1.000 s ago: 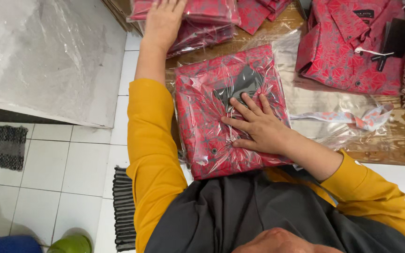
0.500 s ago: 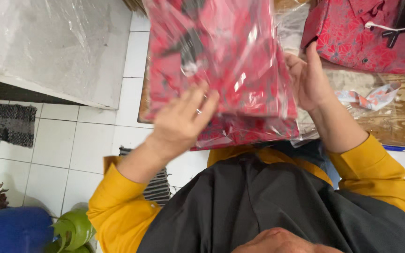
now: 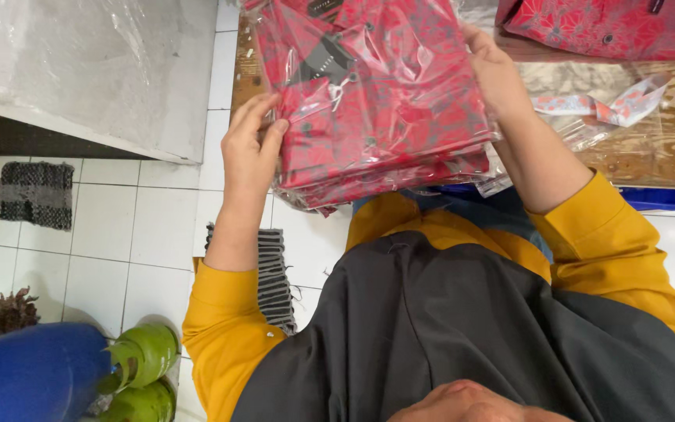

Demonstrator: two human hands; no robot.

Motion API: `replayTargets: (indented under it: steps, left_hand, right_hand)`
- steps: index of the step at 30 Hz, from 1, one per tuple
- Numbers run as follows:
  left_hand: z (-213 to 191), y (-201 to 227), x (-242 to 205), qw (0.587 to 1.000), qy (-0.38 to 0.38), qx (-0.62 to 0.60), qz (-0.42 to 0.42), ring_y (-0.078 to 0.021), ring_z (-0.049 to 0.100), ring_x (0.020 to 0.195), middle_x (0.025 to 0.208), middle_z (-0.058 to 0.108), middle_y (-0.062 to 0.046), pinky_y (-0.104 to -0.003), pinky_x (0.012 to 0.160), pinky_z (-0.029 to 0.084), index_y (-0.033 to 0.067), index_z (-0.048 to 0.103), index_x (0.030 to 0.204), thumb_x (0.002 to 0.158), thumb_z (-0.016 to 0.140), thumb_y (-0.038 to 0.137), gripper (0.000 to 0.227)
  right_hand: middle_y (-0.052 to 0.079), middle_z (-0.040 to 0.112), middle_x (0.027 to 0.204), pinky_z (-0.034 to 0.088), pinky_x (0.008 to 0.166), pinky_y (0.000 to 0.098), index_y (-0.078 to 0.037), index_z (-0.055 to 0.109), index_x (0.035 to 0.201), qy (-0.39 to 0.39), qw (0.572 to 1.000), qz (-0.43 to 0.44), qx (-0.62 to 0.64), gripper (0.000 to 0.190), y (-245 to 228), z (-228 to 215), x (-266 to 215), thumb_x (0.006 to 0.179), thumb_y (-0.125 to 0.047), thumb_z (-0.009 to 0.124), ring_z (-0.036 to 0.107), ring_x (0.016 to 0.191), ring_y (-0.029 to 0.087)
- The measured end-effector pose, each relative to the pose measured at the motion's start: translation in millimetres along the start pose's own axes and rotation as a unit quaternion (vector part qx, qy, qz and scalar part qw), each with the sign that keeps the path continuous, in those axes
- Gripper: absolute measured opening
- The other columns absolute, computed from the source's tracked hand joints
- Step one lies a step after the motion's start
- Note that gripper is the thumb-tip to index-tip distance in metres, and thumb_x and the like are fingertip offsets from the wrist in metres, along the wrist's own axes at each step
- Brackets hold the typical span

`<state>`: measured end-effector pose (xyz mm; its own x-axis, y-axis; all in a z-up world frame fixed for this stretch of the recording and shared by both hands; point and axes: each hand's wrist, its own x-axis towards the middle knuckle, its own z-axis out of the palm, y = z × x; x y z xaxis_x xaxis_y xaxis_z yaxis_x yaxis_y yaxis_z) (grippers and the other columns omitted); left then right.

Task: The person places folded red patterned shirts into clear plastic bags, seals them, and stacks them on a wooden table. The person repeats this process for multiple shirts, handling each one individually and arranging the packaged shirts into neat piles.

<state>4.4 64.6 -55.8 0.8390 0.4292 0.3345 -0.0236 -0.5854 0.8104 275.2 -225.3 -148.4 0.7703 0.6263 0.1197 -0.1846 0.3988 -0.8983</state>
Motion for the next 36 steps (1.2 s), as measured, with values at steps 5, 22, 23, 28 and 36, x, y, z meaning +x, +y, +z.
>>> replayTargets:
  steps: [5,22,23,28,36]
  left_hand:
    - [3.1,9.8,-18.6,0.984,-0.035,0.117,0.126,-0.0306,0.069,0.116,0.136,0.064,-0.016,-0.035,0.094,0.057,0.0037,0.069,0.129,0.097,0.072,0.007,0.032]
    - [75.8,-173.3,301.4,0.890,-0.145,0.347,0.259,-0.0483,0.038,0.143,0.153,0.038,-0.025,-0.062,0.107,0.033,0.0111,0.051,0.147,0.069,0.087,0.014,0.086]
    - [77.1,-181.8,307.4,0.871,-0.171,0.385,0.253,-0.0461,0.038,0.142,0.154,0.038,-0.024,-0.062,0.106,0.035,0.0119,0.049,0.149,0.069,0.085,0.013,0.088]
    - [77.6,-203.2,340.7,0.905,-0.124,0.313,0.262,-0.0333,0.053,0.142,0.157,0.052,-0.014,-0.049,0.120,0.047,0.0203,0.052,0.153,0.104,0.060,0.007,0.052]
    - [87.6,-185.5,328.4,0.869,-0.025,0.350,0.348,-0.0337,0.068,0.120,0.133,0.069,-0.014,-0.045,0.094,0.054,0.0139,0.058,0.142,0.093,0.065,0.003,0.050]
  right_hand:
    - [0.010,0.068,0.143,0.049,0.114,0.0326,0.009,0.045,0.157,0.010,0.992,0.098,0.079,0.060,-31.7,5.5,-23.8,0.111,-0.027,0.060,0.064,0.131,0.018]
    - [0.019,0.020,0.165,0.010,0.115,0.0685,-0.030,0.043,0.152,-0.268,0.637,-0.113,-0.714,0.074,-56.3,133.8,-42.1,0.086,-0.059,0.063,0.012,0.152,0.046]
    - [0.019,0.020,0.165,0.010,0.115,0.0684,-0.030,0.044,0.152,-0.267,0.640,-0.111,-0.712,0.075,-54.9,130.3,-44.9,0.086,-0.059,0.064,0.013,0.152,0.045]
    - [0.018,0.021,0.165,0.010,0.115,0.0678,-0.029,0.045,0.151,-0.262,0.659,-0.104,-0.697,0.076,-53.4,124.2,-45.5,0.084,-0.057,0.067,0.013,0.152,0.045]
    - [0.018,0.020,0.166,0.010,0.116,0.0677,-0.031,0.044,0.151,-0.258,0.660,-0.113,-0.697,0.075,-53.2,126.5,-44.2,0.084,-0.056,0.067,0.013,0.152,0.045]
